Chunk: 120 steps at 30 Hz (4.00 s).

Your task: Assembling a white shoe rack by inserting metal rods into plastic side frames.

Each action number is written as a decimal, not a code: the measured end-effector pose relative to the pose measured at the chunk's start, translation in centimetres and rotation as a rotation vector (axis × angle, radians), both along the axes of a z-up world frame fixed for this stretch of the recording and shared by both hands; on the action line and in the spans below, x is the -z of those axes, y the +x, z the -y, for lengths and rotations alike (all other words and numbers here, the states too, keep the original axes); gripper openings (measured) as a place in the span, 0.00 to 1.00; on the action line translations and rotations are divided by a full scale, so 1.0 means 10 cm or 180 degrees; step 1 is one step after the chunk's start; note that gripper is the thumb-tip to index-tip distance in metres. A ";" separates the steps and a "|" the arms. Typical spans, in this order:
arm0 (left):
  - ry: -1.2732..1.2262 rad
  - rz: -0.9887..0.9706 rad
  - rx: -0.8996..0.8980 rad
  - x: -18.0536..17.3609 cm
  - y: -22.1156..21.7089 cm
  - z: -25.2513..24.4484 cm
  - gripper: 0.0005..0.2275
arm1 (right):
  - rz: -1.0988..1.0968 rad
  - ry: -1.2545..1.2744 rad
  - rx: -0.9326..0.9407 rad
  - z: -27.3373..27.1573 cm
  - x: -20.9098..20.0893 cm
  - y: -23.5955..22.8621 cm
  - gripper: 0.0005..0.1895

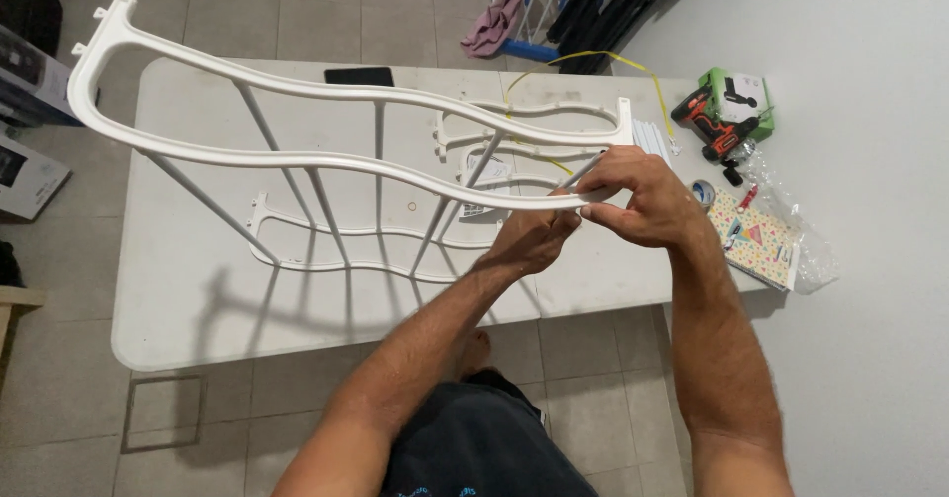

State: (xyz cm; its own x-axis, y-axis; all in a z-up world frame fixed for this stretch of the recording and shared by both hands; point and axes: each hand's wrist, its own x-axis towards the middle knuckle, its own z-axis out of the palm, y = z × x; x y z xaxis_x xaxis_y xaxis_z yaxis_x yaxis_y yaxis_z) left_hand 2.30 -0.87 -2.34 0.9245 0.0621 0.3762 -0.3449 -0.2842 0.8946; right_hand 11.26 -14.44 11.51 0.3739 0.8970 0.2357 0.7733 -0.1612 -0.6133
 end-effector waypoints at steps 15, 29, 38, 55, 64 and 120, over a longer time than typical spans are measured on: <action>-0.0122 0.0106 -0.0107 0.24 0.12 0.09 0.26 | 0.0123 0.0161 -0.0065 0.02 0.05 0.02 0.11; 0.0104 -0.0036 -0.0152 0.35 0.13 0.13 0.32 | 0.0021 0.0103 -0.0080 0.05 0.08 0.03 0.10; -0.0076 -0.0159 -0.0005 0.10 0.01 0.03 0.30 | 0.0004 0.0099 -0.0030 0.06 -0.02 -0.07 0.12; -0.1094 -0.0414 -0.0747 -0.39 -0.33 -0.05 0.19 | -0.1012 0.1878 0.1546 0.08 1.07 -0.05 0.21; -0.2351 -0.0070 0.0570 0.28 0.21 -0.43 0.28 | -0.1509 0.1469 0.1651 0.18 0.69 0.28 0.26; -0.1772 -0.1180 0.0649 -1.29 0.34 -0.20 0.12 | -0.2447 0.1678 0.2206 0.06 0.71 0.29 0.29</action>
